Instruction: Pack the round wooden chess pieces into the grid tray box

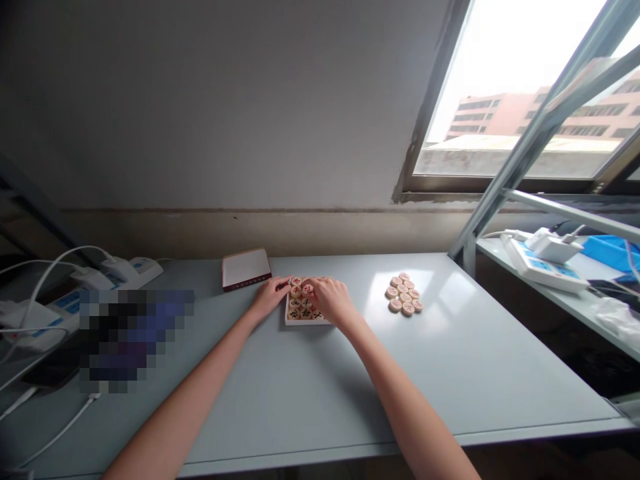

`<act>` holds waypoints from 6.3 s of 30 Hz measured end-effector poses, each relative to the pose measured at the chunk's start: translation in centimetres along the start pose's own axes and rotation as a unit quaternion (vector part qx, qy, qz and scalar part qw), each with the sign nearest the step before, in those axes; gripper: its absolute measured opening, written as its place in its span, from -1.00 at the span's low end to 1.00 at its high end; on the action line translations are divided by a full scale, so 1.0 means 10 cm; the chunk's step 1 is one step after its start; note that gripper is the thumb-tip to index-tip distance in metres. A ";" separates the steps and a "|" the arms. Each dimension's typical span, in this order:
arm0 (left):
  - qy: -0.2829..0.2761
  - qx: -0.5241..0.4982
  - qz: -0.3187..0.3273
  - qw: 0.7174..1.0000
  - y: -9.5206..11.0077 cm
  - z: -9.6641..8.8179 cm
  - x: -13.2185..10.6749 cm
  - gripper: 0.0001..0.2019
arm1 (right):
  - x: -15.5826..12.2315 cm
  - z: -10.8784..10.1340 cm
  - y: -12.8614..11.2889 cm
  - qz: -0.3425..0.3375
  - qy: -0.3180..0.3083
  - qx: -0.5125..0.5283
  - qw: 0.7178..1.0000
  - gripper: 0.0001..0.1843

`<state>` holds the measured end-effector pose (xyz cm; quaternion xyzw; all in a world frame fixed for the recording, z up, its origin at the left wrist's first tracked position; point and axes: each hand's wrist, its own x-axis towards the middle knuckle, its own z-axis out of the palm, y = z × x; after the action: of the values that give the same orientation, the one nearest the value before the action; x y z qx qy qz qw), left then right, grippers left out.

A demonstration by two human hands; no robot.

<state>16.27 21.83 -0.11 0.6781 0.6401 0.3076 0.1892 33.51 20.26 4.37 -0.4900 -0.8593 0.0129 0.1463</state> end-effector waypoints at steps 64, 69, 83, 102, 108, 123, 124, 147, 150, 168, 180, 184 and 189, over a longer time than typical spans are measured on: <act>0.004 0.047 0.002 0.999 0.01 0.01 -0.02 -0.66 | -0.08 -0.26 0.56 0.004 -0.047 0.068 0.997 -0.84; 0.005 0.030 0.000 1.000 0.02 0.01 -0.02 -0.66 | -0.46 -0.45 1.04 0.140 -0.078 -0.043 0.986 -0.79; 0.022 0.021 -0.002 1.000 0.03 0.01 -0.03 -0.69 | -0.31 -0.28 0.60 0.005 0.036 0.172 0.984 -0.75; 0.007 0.020 0.001 1.000 0.05 0.00 -0.03 -0.67 | -0.22 -0.14 0.49 -0.005 0.048 0.092 0.995 -0.76; 0.012 0.028 -0.001 1.000 0.05 0.00 -0.03 -0.67 | -0.30 -0.18 0.91 0.239 0.174 -0.089 0.951 -0.74; 0.021 0.021 0.005 1.000 0.02 0.02 -0.03 -0.68 | -0.32 0.03 1.16 0.291 0.097 0.005 0.952 -0.67; 0.021 0.017 0.006 1.000 0.02 0.02 -0.03 -0.68 | -0.31 0.05 1.15 0.275 0.099 0.013 0.956 -0.68; -0.073 -0.133 0.059 0.987 -0.15 -0.14 0.04 -0.58 | -0.17 0.29 -0.14 -0.049 0.089 0.223 0.970 -0.60; -0.127 -0.140 0.071 0.979 -0.14 -0.18 0.02 -0.52 | -0.17 0.29 -0.11 -0.053 0.096 0.244 0.963 -0.53; -0.108 0.040 0.066 0.991 0.04 -0.22 -0.09 -0.54 | -0.17 0.16 0.71 0.135 0.135 -0.026 0.981 -0.81; -0.151 -0.017 0.090 0.984 -0.08 -0.22 -0.03 -0.64 | -0.21 0.01 0.09 -0.102 0.060 0.230 0.966 -0.90; -0.148 -0.015 0.099 0.984 -0.06 -0.21 -0.03 -0.65 | -0.21 0.08 0.11 -0.085 0.059 0.167 0.980 -0.88; -0.134 -0.003 0.099 0.986 -0.07 -0.18 -0.02 -0.69 | -0.20 0.13 0.09 -0.079 0.048 0.095 0.991 -0.85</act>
<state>14.54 21.46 0.69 0.7726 0.5377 0.2330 0.2444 34.87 19.18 2.51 -0.4050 -0.8819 0.0591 0.2340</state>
